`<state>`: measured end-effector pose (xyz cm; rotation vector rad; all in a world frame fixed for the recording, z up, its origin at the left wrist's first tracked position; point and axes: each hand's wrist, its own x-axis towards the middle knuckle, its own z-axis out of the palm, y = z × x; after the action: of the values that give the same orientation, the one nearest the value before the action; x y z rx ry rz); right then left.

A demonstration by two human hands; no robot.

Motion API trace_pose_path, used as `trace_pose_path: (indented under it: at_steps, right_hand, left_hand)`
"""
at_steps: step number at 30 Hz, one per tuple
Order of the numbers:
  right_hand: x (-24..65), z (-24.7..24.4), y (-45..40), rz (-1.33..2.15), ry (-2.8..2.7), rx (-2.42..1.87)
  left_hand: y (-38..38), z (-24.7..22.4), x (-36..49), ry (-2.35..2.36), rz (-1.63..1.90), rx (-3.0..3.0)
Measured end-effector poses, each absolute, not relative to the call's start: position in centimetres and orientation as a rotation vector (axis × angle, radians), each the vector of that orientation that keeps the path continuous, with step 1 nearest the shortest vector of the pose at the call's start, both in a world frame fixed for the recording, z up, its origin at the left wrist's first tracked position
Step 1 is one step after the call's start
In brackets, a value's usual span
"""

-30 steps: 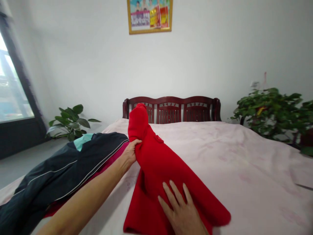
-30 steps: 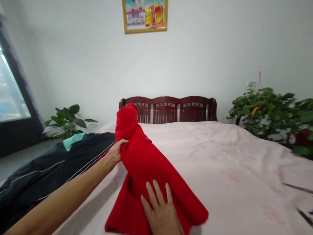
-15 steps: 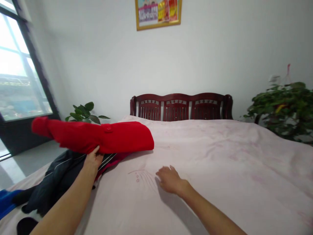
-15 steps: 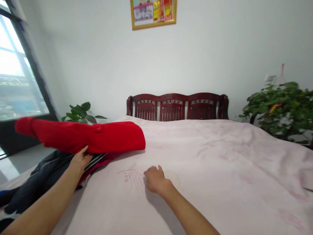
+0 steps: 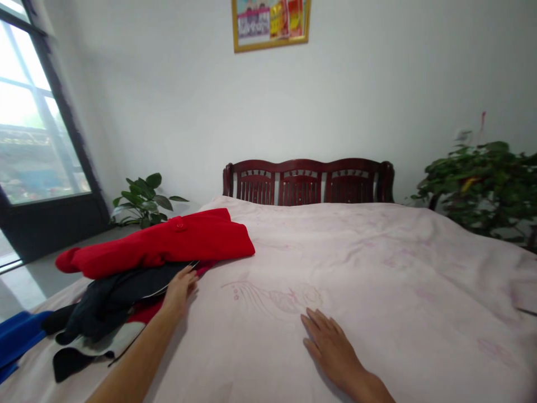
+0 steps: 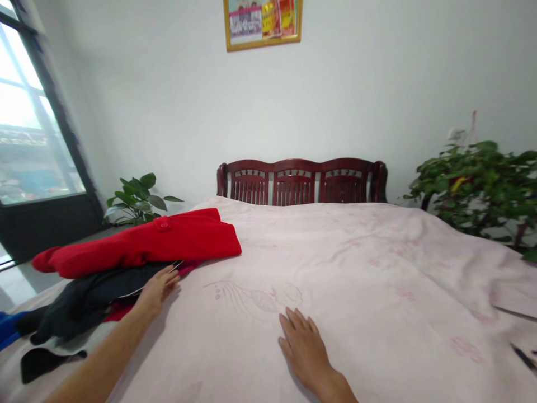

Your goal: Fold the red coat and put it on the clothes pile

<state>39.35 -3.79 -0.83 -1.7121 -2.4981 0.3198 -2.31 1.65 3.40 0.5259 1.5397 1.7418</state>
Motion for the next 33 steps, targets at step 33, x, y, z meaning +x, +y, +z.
trace_pose_path:
  at_steps: [33]
  right_hand:
    - [45.1, -4.5, -2.5, -0.164, -2.059, -2.080]
  left_hand:
    - [-1.7, -5.9, 6.2, 2.427, 0.577, 2.108]
